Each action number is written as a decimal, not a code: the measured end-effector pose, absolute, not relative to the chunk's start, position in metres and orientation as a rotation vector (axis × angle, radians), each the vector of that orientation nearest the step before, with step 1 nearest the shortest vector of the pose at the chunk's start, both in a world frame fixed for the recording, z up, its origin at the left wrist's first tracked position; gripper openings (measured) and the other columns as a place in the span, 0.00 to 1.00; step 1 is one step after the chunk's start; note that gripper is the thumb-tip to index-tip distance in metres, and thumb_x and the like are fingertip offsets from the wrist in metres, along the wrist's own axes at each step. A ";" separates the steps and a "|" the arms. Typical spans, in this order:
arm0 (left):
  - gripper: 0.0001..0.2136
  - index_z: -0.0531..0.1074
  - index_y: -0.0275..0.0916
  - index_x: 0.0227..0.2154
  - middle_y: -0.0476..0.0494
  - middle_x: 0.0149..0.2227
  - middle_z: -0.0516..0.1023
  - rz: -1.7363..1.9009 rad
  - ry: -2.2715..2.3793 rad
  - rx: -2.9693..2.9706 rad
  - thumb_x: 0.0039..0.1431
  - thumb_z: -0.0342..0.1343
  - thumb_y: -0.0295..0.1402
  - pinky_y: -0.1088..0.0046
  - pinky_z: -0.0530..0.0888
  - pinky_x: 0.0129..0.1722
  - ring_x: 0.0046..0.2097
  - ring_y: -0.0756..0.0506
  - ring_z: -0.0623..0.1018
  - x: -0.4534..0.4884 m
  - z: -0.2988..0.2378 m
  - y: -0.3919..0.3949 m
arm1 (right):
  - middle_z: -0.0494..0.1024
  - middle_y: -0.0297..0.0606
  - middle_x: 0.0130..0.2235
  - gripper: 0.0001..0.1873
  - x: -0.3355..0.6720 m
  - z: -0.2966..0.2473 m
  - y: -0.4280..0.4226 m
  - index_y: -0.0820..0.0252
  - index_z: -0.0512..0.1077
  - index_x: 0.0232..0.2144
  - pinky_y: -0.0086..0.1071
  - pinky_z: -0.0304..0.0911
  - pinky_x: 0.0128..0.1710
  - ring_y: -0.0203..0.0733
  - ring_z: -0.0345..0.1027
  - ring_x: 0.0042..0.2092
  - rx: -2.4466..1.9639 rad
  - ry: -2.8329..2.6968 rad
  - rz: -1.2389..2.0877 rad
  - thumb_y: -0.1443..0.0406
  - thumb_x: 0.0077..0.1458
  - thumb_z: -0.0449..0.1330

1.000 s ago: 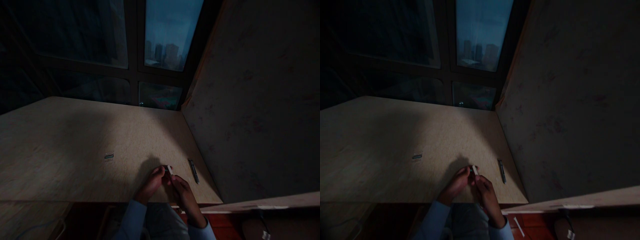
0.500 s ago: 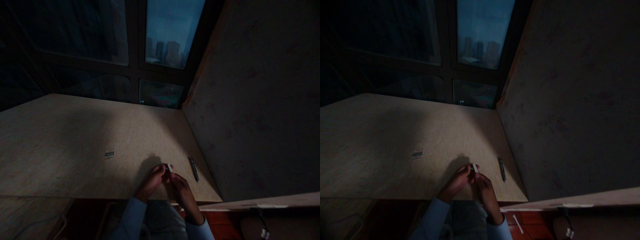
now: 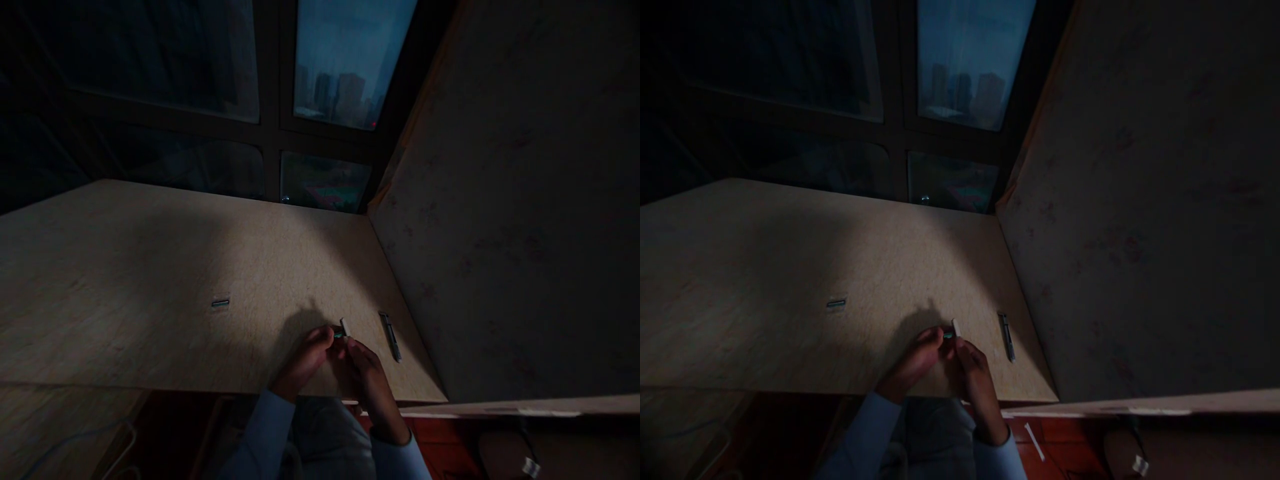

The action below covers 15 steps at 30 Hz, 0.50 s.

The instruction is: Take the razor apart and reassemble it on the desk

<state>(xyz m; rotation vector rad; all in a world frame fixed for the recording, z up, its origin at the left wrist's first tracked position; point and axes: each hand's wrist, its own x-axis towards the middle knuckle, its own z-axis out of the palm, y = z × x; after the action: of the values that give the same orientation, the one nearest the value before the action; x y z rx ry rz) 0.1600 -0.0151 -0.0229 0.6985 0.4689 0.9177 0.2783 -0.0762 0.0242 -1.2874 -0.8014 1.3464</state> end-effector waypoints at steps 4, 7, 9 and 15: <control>0.22 0.78 0.31 0.30 0.41 0.27 0.77 0.918 0.462 0.689 0.51 0.64 0.50 0.69 0.68 0.34 0.29 0.47 0.74 0.161 -0.021 -0.016 | 0.75 0.35 0.28 0.23 0.280 0.027 -0.080 0.59 0.70 0.23 0.30 0.62 0.32 0.39 0.67 0.30 -1.283 -0.766 1.342 0.45 0.51 0.63; 0.23 0.78 0.32 0.36 0.43 0.26 0.77 0.894 0.475 0.702 0.52 0.63 0.51 0.71 0.66 0.29 0.25 0.48 0.74 0.158 -0.017 -0.017 | 0.62 0.26 0.16 0.25 0.279 0.029 -0.087 0.58 0.69 0.24 0.26 0.49 0.18 0.31 0.51 0.18 -1.323 -0.770 1.486 0.43 0.51 0.62; 0.25 0.78 0.33 0.41 0.45 0.25 0.76 0.873 0.485 0.704 0.52 0.63 0.52 0.73 0.65 0.26 0.23 0.49 0.72 0.156 -0.014 -0.018 | 0.52 0.21 0.14 0.27 0.277 0.030 -0.088 0.58 0.68 0.25 0.25 0.38 0.15 0.28 0.40 0.16 -1.356 -0.787 1.561 0.41 0.50 0.61; 0.23 0.78 0.31 0.33 0.45 0.24 0.75 0.928 0.485 0.715 0.47 0.67 0.50 0.73 0.66 0.31 0.26 0.50 0.71 0.158 -0.012 -0.017 | 0.66 0.31 0.22 0.27 0.273 0.026 -0.077 0.59 0.67 0.21 0.27 0.53 0.23 0.33 0.56 0.24 -1.332 -0.830 1.326 0.42 0.50 0.62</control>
<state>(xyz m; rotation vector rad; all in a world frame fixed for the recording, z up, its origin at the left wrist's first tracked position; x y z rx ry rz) 0.1583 -0.0166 -0.0119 0.7149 0.4850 0.9275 0.2726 -0.0772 0.0265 -1.3317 -0.8296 1.3260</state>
